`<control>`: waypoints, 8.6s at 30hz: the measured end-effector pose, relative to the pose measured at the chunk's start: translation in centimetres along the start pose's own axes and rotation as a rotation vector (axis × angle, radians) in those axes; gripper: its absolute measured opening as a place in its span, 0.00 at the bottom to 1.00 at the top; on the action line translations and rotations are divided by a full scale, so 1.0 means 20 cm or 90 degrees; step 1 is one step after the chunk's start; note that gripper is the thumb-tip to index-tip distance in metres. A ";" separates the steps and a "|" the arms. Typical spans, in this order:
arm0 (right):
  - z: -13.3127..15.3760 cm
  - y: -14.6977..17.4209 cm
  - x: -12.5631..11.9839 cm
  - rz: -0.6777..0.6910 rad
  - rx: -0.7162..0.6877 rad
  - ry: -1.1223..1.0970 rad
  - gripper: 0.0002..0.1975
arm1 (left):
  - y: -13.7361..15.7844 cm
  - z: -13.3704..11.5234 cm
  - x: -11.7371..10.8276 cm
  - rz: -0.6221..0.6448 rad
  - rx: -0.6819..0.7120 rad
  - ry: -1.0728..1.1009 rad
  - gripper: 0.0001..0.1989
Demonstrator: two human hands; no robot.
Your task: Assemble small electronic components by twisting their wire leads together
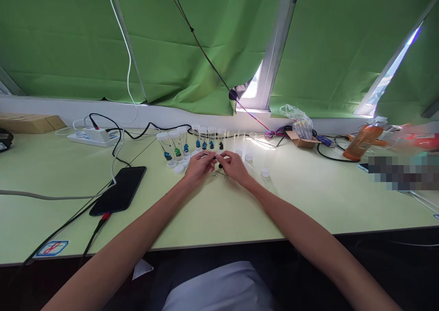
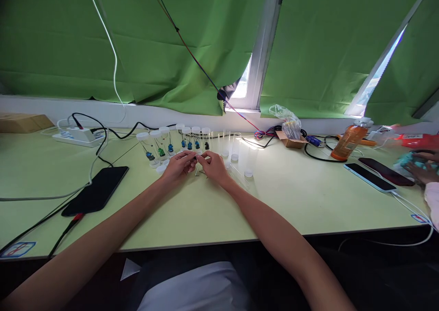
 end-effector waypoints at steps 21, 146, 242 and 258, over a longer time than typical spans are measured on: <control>0.03 -0.01 -0.07 -0.045 -0.004 0.182 0.18 | 0.01 -0.03 -0.01 -0.114 0.150 -0.444 0.16; 0.07 -0.05 -0.17 -0.040 -0.216 0.559 0.13 | 0.06 0.00 0.06 -0.102 0.298 -0.790 0.22; 0.05 -0.02 -0.06 -0.030 -0.302 0.300 0.08 | 0.04 -0.06 -0.02 -0.287 0.250 -0.668 0.14; 0.06 -0.02 -0.06 -0.039 -0.272 0.250 0.08 | 0.03 -0.04 -0.02 -0.280 0.229 -0.712 0.11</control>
Point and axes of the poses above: each hand's wrist, its own y-axis away from the middle knuckle, its own x-axis out of the palm, z = x × y, the point moved 4 cm from there along -y, towards the middle knuckle, and after that the axes turned 13 degrees about -x, right-handed, at the moved point
